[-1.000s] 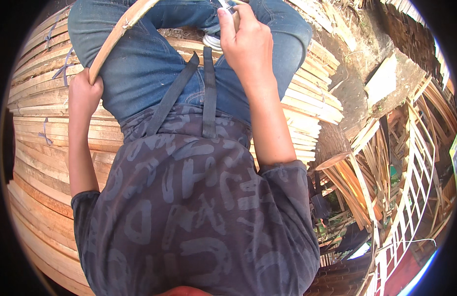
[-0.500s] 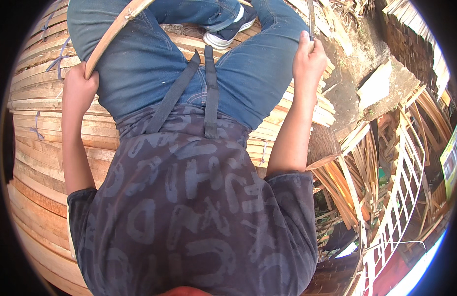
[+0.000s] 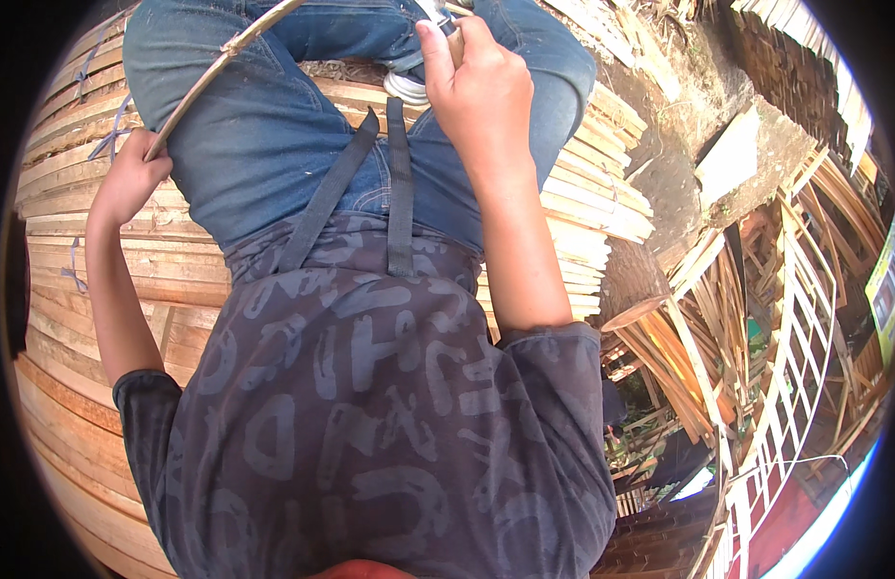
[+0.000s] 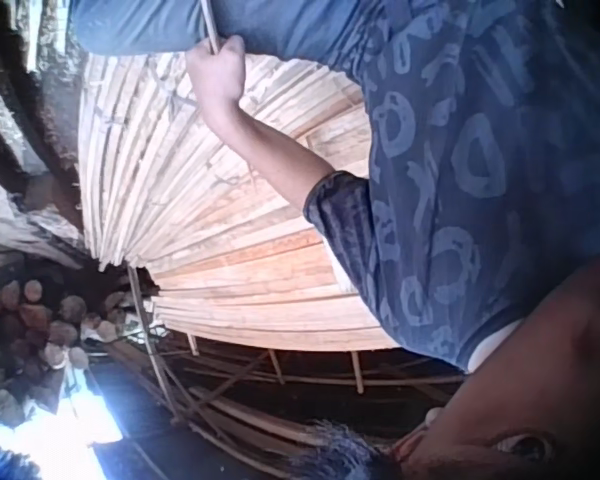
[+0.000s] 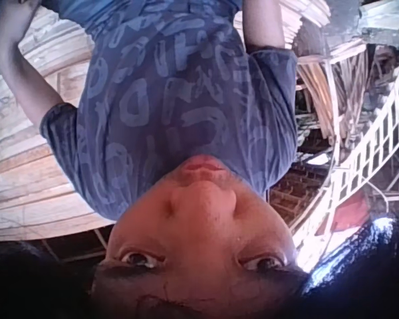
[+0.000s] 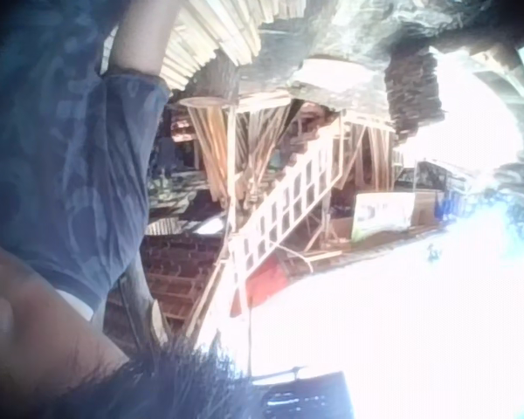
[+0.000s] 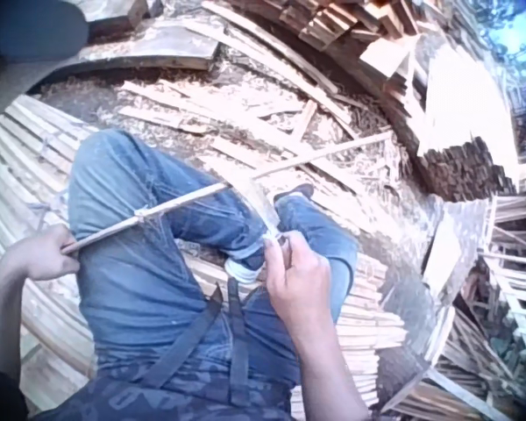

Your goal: The person sits on a stack of wooden planks and uses a curved knife to shave thin strips from a long, thin piece of wood held between their legs. They repeatedly scrape the knife along the wood to remove bark and smooth the surface.

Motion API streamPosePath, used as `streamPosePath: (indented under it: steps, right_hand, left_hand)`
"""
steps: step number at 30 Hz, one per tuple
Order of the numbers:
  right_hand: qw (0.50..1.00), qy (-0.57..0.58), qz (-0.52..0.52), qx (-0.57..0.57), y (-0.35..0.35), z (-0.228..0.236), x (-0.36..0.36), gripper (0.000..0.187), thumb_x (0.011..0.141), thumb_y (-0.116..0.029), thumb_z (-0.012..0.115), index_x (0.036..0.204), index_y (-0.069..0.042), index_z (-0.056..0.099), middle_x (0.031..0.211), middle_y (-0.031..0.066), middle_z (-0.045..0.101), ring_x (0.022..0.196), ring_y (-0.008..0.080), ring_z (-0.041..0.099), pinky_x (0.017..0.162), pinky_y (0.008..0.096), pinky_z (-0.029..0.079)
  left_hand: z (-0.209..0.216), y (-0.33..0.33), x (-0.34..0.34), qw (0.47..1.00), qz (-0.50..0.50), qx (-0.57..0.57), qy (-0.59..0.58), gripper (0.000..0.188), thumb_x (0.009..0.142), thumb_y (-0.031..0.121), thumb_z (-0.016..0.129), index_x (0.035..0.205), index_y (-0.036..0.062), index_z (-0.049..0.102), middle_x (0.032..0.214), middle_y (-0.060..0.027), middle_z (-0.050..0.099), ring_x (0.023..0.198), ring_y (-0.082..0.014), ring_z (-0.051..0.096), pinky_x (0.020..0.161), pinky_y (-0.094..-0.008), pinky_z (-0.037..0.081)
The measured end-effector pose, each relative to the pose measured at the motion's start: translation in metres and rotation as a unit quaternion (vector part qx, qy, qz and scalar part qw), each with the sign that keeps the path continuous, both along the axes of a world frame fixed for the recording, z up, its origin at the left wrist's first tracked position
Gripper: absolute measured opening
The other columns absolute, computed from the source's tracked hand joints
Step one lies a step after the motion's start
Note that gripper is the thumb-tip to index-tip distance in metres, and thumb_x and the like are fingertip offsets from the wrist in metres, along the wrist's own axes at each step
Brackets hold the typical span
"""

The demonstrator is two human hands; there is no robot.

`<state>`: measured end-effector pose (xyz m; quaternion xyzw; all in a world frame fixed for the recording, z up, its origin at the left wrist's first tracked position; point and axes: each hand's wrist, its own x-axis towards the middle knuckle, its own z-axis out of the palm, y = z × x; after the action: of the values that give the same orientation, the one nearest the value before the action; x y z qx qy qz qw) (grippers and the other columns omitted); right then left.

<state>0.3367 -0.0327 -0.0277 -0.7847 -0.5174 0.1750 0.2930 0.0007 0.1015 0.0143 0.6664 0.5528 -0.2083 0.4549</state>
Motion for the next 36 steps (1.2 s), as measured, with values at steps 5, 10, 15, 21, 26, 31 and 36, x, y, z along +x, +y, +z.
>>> streamPosePath:
  steps: [5,10,15,21,26,31,36]
  right_hand:
    - [0.994,-0.103,-0.002,-0.039,0.0,0.0,0.016,0.034,0.092,-0.037,0.062,0.088,-0.003,0.064,0.063,0.0192,0.061,0.061,0.0405,0.061,0.055,0.0427,0.048]
    - [0.987,-0.138,-0.046,-0.065,0.002,-0.01,0.049,0.037,0.093,-0.038,0.06,0.082,-0.002,0.063,0.062,0.0192,0.06,0.061,0.0394,0.061,0.057,0.0438,0.047]
    - [0.982,-0.173,-0.057,-0.048,-0.002,-0.015,0.06,0.046,0.095,-0.043,0.054,0.074,-0.002,0.058,0.06,0.0187,0.058,0.058,0.0394,0.058,0.056,0.0441,0.046]
    - [0.962,-0.201,-0.148,-0.111,-0.004,-0.017,0.09,0.047,0.093,-0.044,0.056,0.075,-0.002,0.062,0.063,0.0184,0.064,0.061,0.0405,0.064,0.059,0.0475,0.05]
    - [0.985,-0.138,-0.069,-0.072,0.0,-0.006,0.07,0.038,0.093,-0.035,0.06,0.073,-0.002,0.06,0.062,0.0197,0.062,0.062,0.0398,0.064,0.059,0.0456,0.05]
    - [0.997,-0.073,0.022,-0.031,0.006,0.007,0.005,0.035,0.091,-0.035,0.063,0.082,-0.002,0.063,0.064,0.0206,0.061,0.061,0.0415,0.061,0.054,0.0433,0.048]
    - [0.993,-0.098,0.004,-0.065,0.011,-0.001,0.011,0.039,0.092,-0.037,0.061,0.077,-0.001,0.06,0.063,0.023,0.059,0.063,0.0453,0.058,0.055,0.0471,0.046]
  left_hand:
    - [0.003,-0.005,0.002,1.0,-0.003,0.018,-0.001,0.019,0.07,0.013,0.053,0.063,-0.0031,0.045,0.056,-0.0082,0.039,0.056,-0.0159,0.038,0.054,-0.0361,0.036]
    - [0.002,-0.002,0.0,1.0,0.001,-0.007,0.018,0.019,0.071,0.013,0.053,0.065,-0.0033,0.046,0.058,-0.0096,0.041,0.057,-0.0169,0.04,0.056,-0.0364,0.037]
    - [0.003,-0.004,0.002,1.0,0.015,-0.001,0.017,0.02,0.071,0.015,0.054,0.066,-0.0033,0.048,0.058,-0.0088,0.042,0.058,-0.0162,0.041,0.056,-0.0354,0.038]
    - [0.003,0.009,0.006,0.995,-0.008,-0.062,0.08,0.013,0.073,0.01,0.054,0.079,-0.0011,0.051,0.073,-0.0072,0.05,0.069,-0.014,0.048,0.064,-0.0289,0.041]
    - [0.003,0.01,0.004,0.993,-0.002,-0.085,0.082,0.014,0.073,0.01,0.054,0.079,-0.0008,0.05,0.073,-0.0066,0.05,0.069,-0.0144,0.048,0.064,-0.0289,0.041]
    - [0.006,0.012,0.006,0.991,-0.013,-0.105,0.087,0.013,0.073,0.011,0.054,0.078,-0.0007,0.049,0.072,-0.0066,0.05,0.068,-0.015,0.048,0.065,-0.0291,0.042]
    - [-0.004,0.014,0.004,0.99,-0.027,-0.108,0.086,0.014,0.073,0.011,0.054,0.078,-0.0015,0.051,0.072,-0.0071,0.051,0.068,-0.0156,0.05,0.065,-0.0293,0.042]
